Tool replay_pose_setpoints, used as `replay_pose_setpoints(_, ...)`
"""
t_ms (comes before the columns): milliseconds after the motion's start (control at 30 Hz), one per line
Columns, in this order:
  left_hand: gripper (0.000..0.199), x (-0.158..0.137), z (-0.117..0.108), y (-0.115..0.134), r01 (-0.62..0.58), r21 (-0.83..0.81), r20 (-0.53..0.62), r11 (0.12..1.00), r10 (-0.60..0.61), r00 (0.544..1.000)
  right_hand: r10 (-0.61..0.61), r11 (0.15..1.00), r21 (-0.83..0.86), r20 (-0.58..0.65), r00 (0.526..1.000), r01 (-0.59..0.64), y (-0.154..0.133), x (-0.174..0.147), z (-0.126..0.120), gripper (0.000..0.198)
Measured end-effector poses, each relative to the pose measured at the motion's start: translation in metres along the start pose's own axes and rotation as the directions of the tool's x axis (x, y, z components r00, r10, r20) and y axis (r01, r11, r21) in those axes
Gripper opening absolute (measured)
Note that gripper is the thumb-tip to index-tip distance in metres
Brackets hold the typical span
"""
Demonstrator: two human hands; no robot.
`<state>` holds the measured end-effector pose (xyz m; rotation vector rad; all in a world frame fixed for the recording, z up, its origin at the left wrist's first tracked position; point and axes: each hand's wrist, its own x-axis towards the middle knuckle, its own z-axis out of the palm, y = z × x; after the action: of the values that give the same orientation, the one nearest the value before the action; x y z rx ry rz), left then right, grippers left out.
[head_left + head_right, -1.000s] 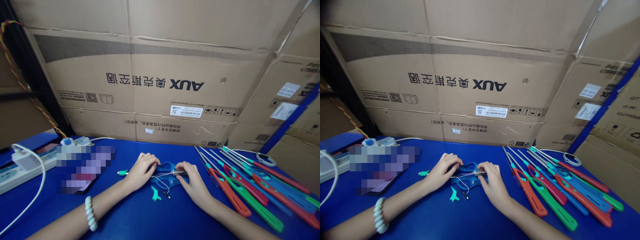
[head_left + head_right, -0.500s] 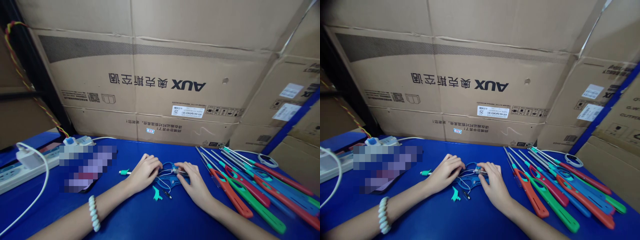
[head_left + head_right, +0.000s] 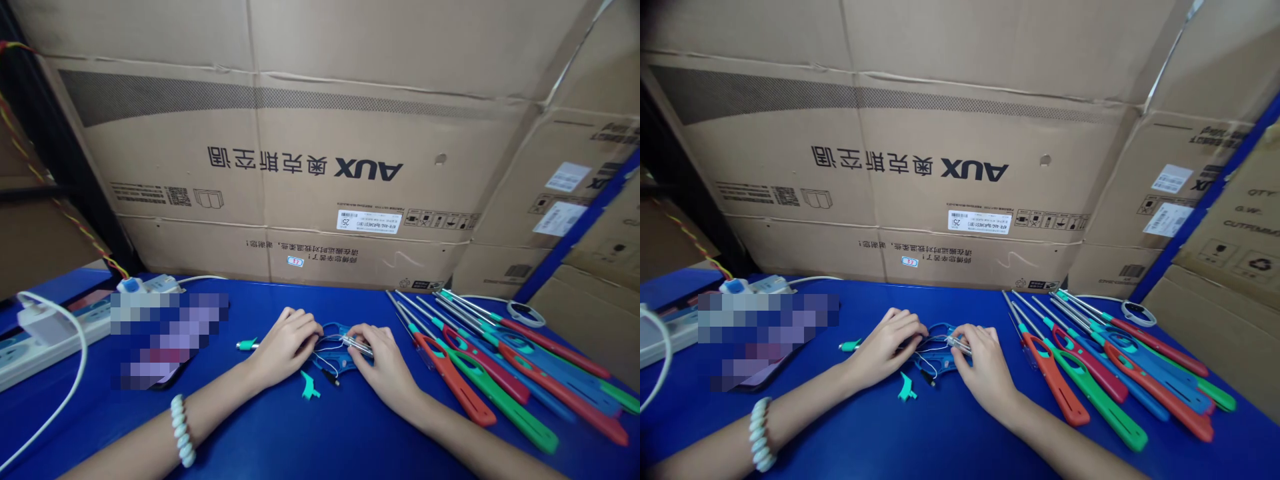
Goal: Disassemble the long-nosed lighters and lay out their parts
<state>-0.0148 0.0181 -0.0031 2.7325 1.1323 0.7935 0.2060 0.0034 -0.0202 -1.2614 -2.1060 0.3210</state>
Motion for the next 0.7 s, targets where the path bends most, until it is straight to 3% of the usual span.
replay_pose_setpoints(133, 0.012, 0.006, -0.003, 0.014, -0.037, -0.028, -0.002, 0.999, 0.037, 0.999, -0.005, 1.000, 0.007, 0.016, 1.000, 0.004, 0.001, 0.000, 0.001, 0.013)
replay_pose_setpoints(333, 0.006, 0.011, 0.009, 0.040, 0.046, -0.019, 0.114, 0.999, -0.044, 0.993, -0.049, 0.999, 0.014, 0.030, 0.998, 0.048, 0.001, -0.001, 0.002, 0.016)
replay_pose_setpoints(700, 0.006, 0.023, 0.010, 0.043, 0.019, 0.034, 0.218, 0.999, -0.026, 0.976, -0.100, 0.995, 0.029, -0.006, 0.995, 0.100, 0.004, 0.000, 0.005, 0.016)
